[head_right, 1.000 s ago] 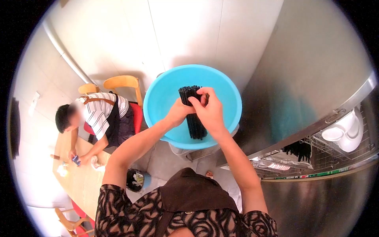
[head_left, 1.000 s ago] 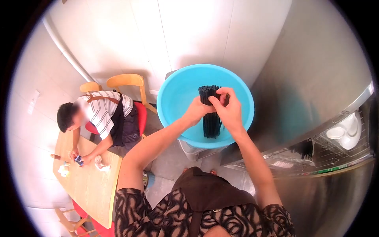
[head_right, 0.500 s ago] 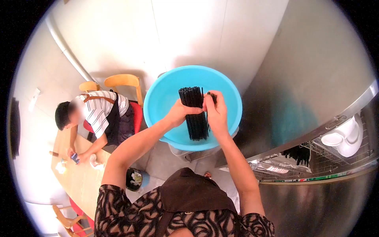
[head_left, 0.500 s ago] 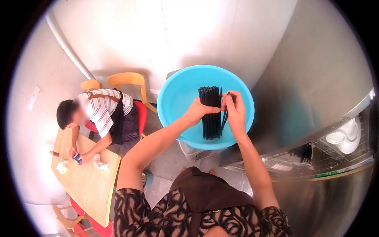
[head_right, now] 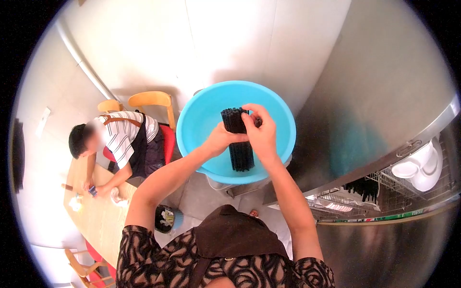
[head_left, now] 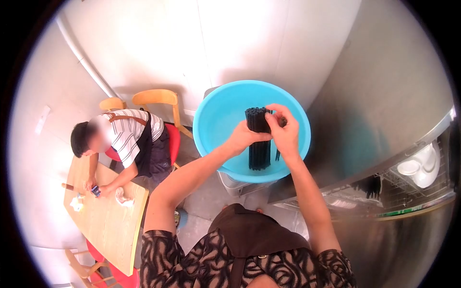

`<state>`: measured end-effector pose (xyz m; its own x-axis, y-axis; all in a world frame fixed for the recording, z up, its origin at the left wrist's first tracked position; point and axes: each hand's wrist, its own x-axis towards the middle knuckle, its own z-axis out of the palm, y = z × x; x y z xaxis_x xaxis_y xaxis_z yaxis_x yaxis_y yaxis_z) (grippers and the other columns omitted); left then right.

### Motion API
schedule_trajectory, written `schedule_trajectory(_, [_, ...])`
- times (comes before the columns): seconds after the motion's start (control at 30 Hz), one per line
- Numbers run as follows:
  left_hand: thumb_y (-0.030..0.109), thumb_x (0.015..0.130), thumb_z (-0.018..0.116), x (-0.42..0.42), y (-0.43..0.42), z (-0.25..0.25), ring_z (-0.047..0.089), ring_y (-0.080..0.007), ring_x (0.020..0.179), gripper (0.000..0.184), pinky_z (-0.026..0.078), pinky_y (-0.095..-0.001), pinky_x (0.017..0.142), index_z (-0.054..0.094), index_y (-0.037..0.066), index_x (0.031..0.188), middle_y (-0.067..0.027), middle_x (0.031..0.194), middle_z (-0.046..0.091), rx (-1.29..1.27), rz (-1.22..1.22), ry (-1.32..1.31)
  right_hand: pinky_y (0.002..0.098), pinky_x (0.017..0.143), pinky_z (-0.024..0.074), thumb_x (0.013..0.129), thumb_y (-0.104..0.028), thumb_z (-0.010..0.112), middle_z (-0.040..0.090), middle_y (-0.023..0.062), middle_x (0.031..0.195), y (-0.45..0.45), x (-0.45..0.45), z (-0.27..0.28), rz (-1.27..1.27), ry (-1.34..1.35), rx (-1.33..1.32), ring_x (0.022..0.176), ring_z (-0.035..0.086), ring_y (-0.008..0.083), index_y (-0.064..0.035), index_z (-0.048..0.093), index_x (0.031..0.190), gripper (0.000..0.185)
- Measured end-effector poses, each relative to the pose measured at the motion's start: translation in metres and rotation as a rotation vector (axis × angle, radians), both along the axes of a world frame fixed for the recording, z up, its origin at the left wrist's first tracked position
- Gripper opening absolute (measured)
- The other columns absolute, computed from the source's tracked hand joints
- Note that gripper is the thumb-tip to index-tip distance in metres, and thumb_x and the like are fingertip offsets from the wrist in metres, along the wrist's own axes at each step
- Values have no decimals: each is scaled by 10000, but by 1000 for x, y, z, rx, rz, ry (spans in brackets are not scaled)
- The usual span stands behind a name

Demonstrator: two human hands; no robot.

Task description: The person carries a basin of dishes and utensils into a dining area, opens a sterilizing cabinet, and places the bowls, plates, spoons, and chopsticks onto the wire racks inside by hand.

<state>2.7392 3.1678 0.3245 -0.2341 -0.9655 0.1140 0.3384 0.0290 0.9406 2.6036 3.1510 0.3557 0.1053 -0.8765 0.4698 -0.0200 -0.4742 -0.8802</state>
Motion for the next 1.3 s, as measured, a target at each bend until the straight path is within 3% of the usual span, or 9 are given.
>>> schedule_trajectory(0.27, [58, 724, 696, -11, 10, 18, 605, -118, 818, 246, 472, -275, 764, 599, 24, 947, -45, 852, 652, -111, 167, -292, 247, 588, 436, 739, -41, 645, 560, 26, 700, -7, -5, 33, 28, 157, 214, 632, 508, 90, 8, 596, 844, 126])
schedule_trajectory(0.47, [59, 741, 657, -8, 9, 8, 613, -129, 790, 199, 478, -276, 748, 596, 3, 923, -59, 842, 660, -51, 48, -60, 185, 475, 355, 769, -139, 655, 576, -4, 703, -14, -7, 55, -77, 100, 180, 577, 458, 42, -42, 615, 836, 124])
schedule_trajectory(0.5, [59, 741, 657, -7, 6, 4, 613, -129, 790, 199, 478, -276, 748, 596, 3, 923, -59, 842, 660, -50, 49, -60, 223, 617, 426, 763, -85, 642, 597, 29, 716, -14, -11, 61, -91, 58, 167, 656, 517, 80, -4, 593, 840, 121])
schedule_trajectory(0.6, [55, 741, 651, -3, 0, -1, 627, -157, 804, 208, 483, -285, 746, 562, -2, 920, -86, 836, 659, -94, 142, -141, 232, 636, 409, 859, -57, 550, 568, 20, 699, -7, -22, 78, -89, -57, 46, 670, 502, 75, -21, 517, 953, 106])
schedule_trajectory(0.7, [37, 735, 652, -1, 0, 4, 629, -167, 787, 213, 482, -293, 737, 552, -3, 919, -99, 855, 653, 3, 208, -128, 239, 596, 406, 886, -52, 510, 531, 3, 676, -10, -21, 60, -141, -55, -170, 643, 490, 77, -38, 490, 960, 78])
schedule_trajectory(0.8, [77, 701, 691, -2, -4, -4, 603, -132, 785, 260, 474, -274, 719, 585, 21, 932, -53, 843, 645, -12, 234, -117, 232, 566, 403, 867, -72, 551, 495, -4, 657, -2, -6, 34, 82, -149, 30, 619, 481, 74, -44, 504, 953, 102])
schedule_trajectory(0.87, [74, 693, 697, -1, -2, -1, 591, -131, 818, 309, 469, -276, 739, 567, 28, 970, -45, 883, 628, 4, 194, -116, 202, 570, 372, 838, -77, 600, 464, -23, 689, 2, 3, 16, 110, 98, 117, 632, 456, 52, -51, 522, 958, 145])
schedule_trajectory(1.0, [58, 673, 701, 2, -1, -2, 545, -129, 920, 426, 443, -281, 815, 521, 46, 1059, -24, 978, 569, -33, 113, -161, 201, 581, 372, 814, -63, 622, 476, -30, 707, 3, 14, -2, 106, 151, -6, 637, 444, 46, -56, 542, 959, 166])
schedule_trajectory(1.3, [-72, 620, 584, 10, -6, -5, 537, -186, 974, 530, 412, -306, 869, 507, 43, 1131, -47, 999, 561, 96, -60, 127, 233, 652, 445, 878, -41, 521, 546, 41, 761, -5, 2, -16, 178, -234, 79, 698, 529, 98, -32, 472, 951, 89])
